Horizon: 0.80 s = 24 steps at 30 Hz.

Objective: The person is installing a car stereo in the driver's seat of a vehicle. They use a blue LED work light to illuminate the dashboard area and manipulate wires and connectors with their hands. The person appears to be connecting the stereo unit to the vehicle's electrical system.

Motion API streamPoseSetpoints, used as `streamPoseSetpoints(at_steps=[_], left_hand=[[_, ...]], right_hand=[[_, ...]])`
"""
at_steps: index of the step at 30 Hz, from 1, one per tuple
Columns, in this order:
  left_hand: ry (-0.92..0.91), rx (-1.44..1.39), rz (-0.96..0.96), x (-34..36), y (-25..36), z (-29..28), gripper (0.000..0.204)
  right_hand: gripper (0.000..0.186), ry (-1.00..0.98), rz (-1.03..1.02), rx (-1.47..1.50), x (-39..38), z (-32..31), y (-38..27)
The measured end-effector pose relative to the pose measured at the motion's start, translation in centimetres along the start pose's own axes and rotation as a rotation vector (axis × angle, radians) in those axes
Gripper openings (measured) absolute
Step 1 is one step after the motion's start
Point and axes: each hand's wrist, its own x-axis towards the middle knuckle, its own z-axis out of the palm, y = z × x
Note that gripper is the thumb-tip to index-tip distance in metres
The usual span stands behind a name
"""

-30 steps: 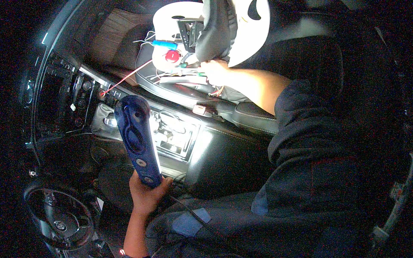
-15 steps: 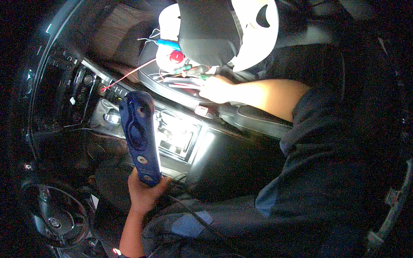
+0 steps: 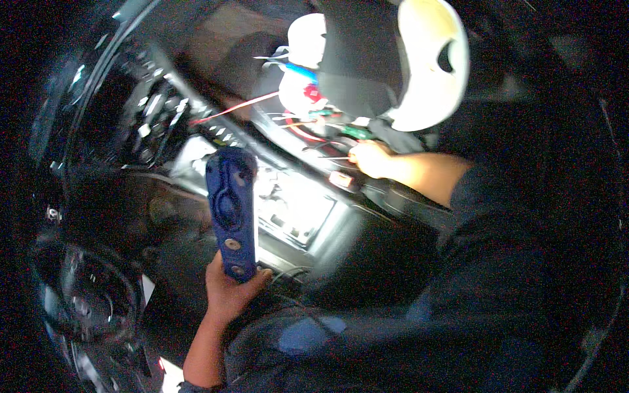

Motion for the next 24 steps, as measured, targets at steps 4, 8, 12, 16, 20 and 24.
streamPoseSetpoints(at_steps=[4,8,12,16,20,24], left_hand=[[0.215,-0.091,-0.062,-0.7,-1.9,-1.4,0.048],[0.468,-0.215,-0.14,-0.6,-3.9,-2.9,0.042],[0.597,-0.117,-0.189,0.3,-5.2,-4.0,0.04],[0.567,0.205,-0.145,4.3,-6.8,-6.9,0.048],[0.449,0.43,-0.043,9.5,-8.7,-9.0,0.048],[0.326,0.653,-0.002,14.0,-10.5,-8.8,0.04]], right_hand=[[0.013,-0.012,0.163,-0.053,-0.2,0.9,0.8],[0.013,-0.154,0.104,-0.192,0.8,-0.6,0.2],[0.025,-0.257,0.228,-0.237,0.9,-4.2,-3.7],[0.031,-0.305,0.251,-0.178,1.3,-8.8,-8.9],[0.034,-0.013,-0.058,0.028,4.7,-11.9,-16.1],[0.027,0.205,-0.176,0.245,11.4,-14.9,-25.8]])
